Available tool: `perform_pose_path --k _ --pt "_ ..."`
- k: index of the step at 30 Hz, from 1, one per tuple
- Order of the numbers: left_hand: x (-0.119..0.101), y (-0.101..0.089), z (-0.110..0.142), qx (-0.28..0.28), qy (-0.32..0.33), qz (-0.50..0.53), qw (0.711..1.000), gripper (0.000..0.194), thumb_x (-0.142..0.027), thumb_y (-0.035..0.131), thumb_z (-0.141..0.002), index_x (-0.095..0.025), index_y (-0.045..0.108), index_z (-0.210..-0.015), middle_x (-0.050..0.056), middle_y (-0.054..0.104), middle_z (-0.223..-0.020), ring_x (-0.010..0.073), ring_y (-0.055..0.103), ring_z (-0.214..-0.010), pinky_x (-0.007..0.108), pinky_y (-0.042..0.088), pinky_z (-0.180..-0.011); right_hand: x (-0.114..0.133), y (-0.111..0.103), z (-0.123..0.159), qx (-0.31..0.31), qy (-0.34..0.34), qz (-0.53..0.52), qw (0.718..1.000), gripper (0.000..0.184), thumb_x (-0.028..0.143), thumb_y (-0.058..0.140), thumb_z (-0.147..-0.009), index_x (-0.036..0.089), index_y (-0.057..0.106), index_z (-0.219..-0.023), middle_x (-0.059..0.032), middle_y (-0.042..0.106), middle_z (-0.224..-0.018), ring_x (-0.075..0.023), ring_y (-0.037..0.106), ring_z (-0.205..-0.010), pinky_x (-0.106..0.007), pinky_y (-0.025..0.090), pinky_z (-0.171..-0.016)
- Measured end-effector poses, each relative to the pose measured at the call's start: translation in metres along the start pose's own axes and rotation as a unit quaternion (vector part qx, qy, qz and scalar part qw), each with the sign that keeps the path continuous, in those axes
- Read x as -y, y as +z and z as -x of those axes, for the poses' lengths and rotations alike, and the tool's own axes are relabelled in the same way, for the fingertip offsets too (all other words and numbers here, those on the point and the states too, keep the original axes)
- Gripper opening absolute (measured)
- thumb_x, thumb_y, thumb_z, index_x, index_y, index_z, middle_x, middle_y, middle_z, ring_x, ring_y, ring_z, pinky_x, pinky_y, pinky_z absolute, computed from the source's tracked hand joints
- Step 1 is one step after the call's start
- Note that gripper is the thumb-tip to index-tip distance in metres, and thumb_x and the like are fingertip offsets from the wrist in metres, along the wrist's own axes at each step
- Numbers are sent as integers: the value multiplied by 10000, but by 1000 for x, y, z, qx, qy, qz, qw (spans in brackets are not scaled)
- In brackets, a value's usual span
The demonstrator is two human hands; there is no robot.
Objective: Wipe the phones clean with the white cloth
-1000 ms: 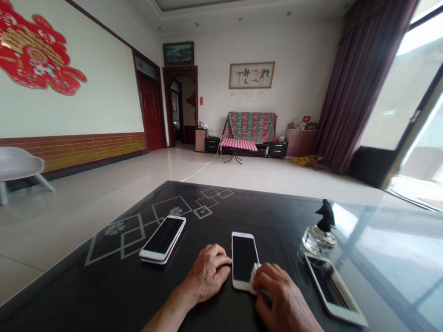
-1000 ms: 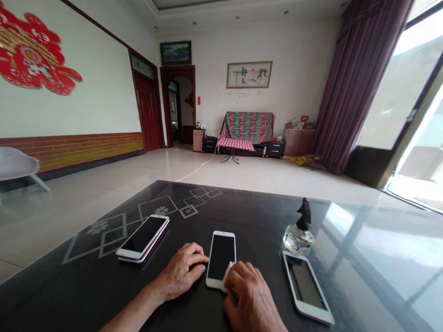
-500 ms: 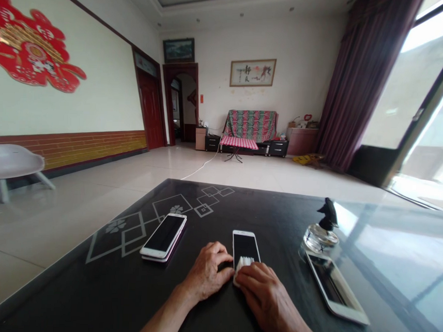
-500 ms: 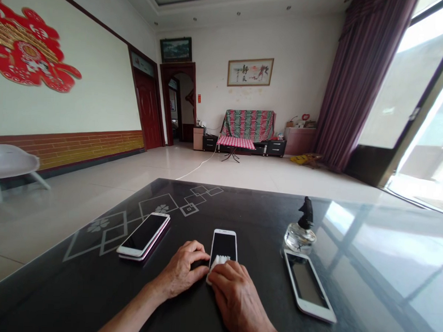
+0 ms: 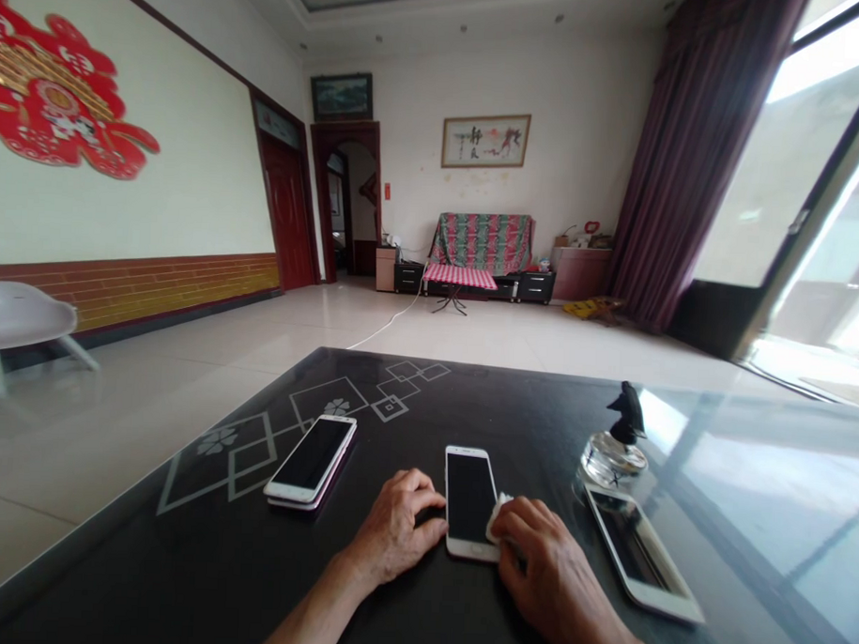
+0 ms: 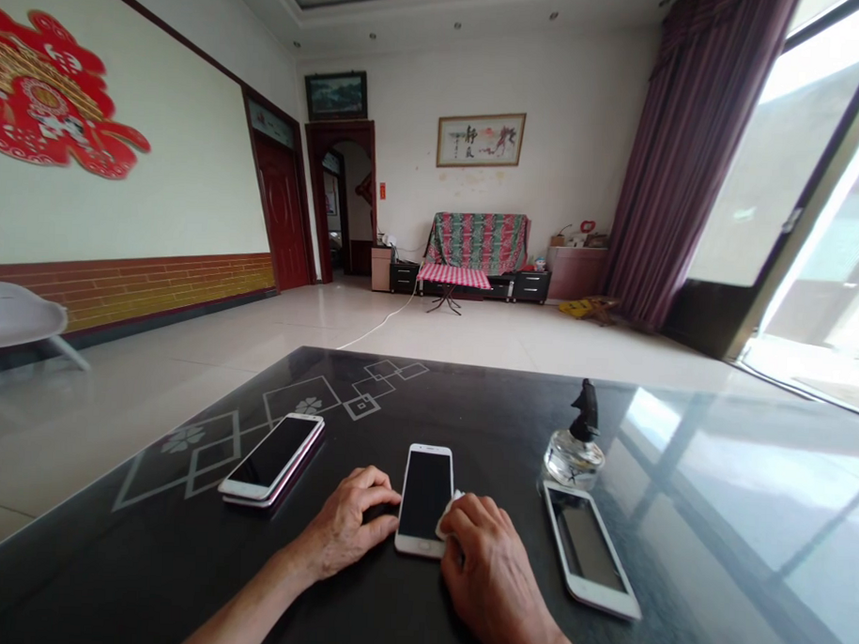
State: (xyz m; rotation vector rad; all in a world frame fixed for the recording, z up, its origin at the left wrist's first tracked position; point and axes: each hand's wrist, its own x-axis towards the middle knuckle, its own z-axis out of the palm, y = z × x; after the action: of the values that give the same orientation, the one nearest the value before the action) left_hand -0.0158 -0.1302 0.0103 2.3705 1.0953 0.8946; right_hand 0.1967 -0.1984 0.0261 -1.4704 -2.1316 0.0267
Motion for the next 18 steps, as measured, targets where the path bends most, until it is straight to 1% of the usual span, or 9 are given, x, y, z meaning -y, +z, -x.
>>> perform_pose_path --k 4,7,10,14,18 --pt "0 0 -1 -4 0 3 1000 196 -219 659 -765 -251 716 -950 31 611 -928 207 551 -911 346 441 -854 9 3 1 26 -40 -20 999 194 105 441 -875 224 595 -879 -34 605 -915 -179 543 -866 -314 426 -777" --pt "1 2 -1 0 2 4 1000 215 -192 632 -763 -258 716 -949 31 607 -922 209 547 -917 351 442 -861 20 5 2 45 -65 -45 996 213 116 432 -899 239 602 -936 -27 618 -940 -170 553 -880 -300 430 -788" --pt "2 3 0 -1 1 -1 1000 253 -141 584 -768 -259 716 -949 31 606 -919 207 541 -921 347 439 -863 27 6 3 50 -79 -60 994 225 126 439 -904 253 613 -968 -21 630 -961 -163 559 -889 -292 430 -800" --pt "2 3 0 -4 2 -8 1000 298 -83 521 -789 -251 719 -935 33 607 -909 197 540 -904 337 434 -852 26 8 0 60 -66 -73 993 226 135 429 -910 247 619 -960 -23 634 -963 -160 563 -893 -283 431 -796" --pt "-2 1 -1 -3 -2 1 1000 298 -79 496 -810 -247 717 -919 36 604 -897 198 539 -897 331 436 -833 24 11 -13 61 -48 -82 994 226 128 426 -907 239 624 -913 -14 630 -925 -154 560 -881 -271 423 -789"
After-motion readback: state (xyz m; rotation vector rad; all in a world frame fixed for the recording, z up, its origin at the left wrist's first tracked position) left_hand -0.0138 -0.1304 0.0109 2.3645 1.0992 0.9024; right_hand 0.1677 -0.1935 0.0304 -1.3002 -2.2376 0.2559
